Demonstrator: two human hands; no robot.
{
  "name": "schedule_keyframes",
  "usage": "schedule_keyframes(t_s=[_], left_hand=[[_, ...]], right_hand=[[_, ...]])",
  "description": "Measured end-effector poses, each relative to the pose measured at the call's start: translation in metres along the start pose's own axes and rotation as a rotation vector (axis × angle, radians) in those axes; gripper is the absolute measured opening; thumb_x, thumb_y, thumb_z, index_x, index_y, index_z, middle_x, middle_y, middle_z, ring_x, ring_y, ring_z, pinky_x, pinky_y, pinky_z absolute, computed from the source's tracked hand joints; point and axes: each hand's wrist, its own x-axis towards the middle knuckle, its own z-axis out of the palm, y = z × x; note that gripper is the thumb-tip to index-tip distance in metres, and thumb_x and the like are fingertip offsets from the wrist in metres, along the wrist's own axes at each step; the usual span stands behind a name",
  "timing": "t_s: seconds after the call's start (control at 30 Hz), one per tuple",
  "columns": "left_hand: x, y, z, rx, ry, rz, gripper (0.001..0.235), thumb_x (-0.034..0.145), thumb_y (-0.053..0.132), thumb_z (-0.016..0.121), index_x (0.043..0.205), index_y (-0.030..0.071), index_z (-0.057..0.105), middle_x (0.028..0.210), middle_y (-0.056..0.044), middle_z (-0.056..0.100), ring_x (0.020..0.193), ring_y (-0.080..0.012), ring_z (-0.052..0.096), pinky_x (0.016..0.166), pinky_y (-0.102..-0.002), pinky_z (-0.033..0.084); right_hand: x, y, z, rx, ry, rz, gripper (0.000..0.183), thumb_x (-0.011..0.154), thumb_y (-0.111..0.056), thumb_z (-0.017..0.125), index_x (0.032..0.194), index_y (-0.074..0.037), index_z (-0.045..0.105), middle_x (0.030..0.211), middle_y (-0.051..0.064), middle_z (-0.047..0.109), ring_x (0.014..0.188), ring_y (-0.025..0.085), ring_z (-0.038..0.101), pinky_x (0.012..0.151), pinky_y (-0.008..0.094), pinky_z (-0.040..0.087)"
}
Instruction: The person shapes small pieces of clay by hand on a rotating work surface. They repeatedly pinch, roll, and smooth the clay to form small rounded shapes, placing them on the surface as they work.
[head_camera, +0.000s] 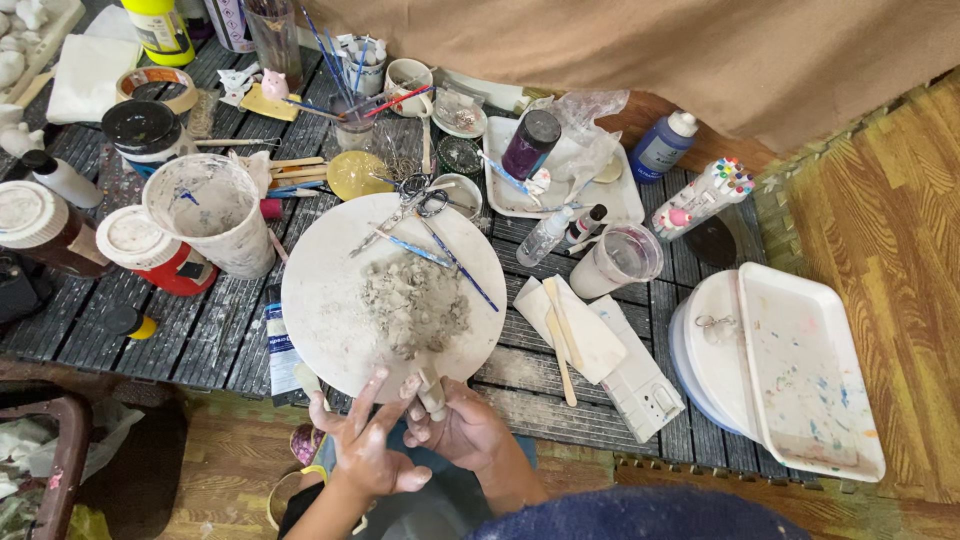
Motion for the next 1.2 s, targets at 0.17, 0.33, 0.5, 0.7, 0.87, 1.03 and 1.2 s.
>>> schedule_keyframes(t_s=[0.17,0.33,0.5,0.7,0.87,1.03,1.2], left_hand=[[-0.001,-0.011,-0.001,-0.028,-0.030,0.006,0.088,0.092,0.077,0.042,0.137,0.002,0.047,0.135,-0.010,0.063,0.133,-0.0301,0.058,0.125,-0.055,-0.004],[0.012,-0.003,-0.011,-0.380,-0.034,-0.377,0.086,0.095,0.058,0.059,0.152,-0.003,0.039,0.152,-0.020,0.053,0.142,-0.0374,0.053,0.125,-0.052,0.026],[0.032,0.008,-0.014,-0.464,-0.154,-0.552,0.087,0.071,0.024,0.088,0.143,-0.002,0.047,0.141,-0.020,0.062,0.124,-0.0334,0.065,0.104,-0.043,0.050],[0.041,0.011,-0.012,-0.257,-0.120,-0.402,0.085,0.067,0.018,0.091,0.141,0.002,0.051,0.118,-0.015,0.069,0.112,-0.0356,0.066,0.102,-0.044,0.048],[0.031,0.012,-0.009,-0.297,0.007,-0.492,0.088,0.072,0.017,0.088,0.144,-0.003,0.042,0.127,-0.021,0.063,0.116,-0.0354,0.063,0.101,-0.041,0.049],[0.027,0.010,-0.011,-0.296,-0.024,-0.458,0.081,0.076,0.012,0.085,0.143,-0.002,0.043,0.127,-0.015,0.069,0.118,-0.0334,0.062,0.105,-0.042,0.048],[0.036,0.015,-0.011,-0.517,-0.008,-0.654,0.075,0.079,0.013,0.083,0.143,-0.002,0.045,0.130,-0.015,0.066,0.120,-0.0303,0.066,0.105,-0.041,0.050]], right_hand=[[0.002,-0.002,0.017,-0.078,0.023,-0.005,0.043,0.107,-0.033,0.052,0.136,-0.003,0.056,0.112,0.011,0.067,0.094,0.021,0.066,0.094,0.041,0.051],[0.008,-0.003,0.033,-0.521,0.185,-0.326,0.048,0.106,-0.021,0.059,0.145,0.006,0.048,0.129,0.013,0.063,0.112,0.022,0.066,0.099,0.041,0.054],[0.018,0.001,0.024,-0.778,0.430,-0.450,0.052,0.100,-0.007,0.062,0.147,0.006,0.045,0.135,0.018,0.061,0.118,0.025,0.065,0.100,0.044,0.057],[0.016,0.002,0.016,-0.770,0.362,-0.407,0.046,0.104,-0.010,0.060,0.145,0.007,0.048,0.127,0.019,0.068,0.107,0.028,0.071,0.095,0.043,0.057],[0.017,0.001,0.017,-0.718,0.390,-0.397,0.046,0.102,-0.012,0.060,0.144,0.004,0.049,0.125,0.016,0.070,0.108,0.027,0.071,0.094,0.043,0.058],[0.020,0.003,0.016,-0.617,0.452,-0.398,0.049,0.099,-0.011,0.060,0.145,0.000,0.048,0.124,0.012,0.068,0.111,0.023,0.069,0.095,0.042,0.058],[0.018,0.003,0.015,-0.555,0.292,-0.375,0.046,0.107,-0.014,0.059,0.147,0.006,0.048,0.127,0.017,0.068,0.109,0.026,0.068,0.097,0.041,0.057]])
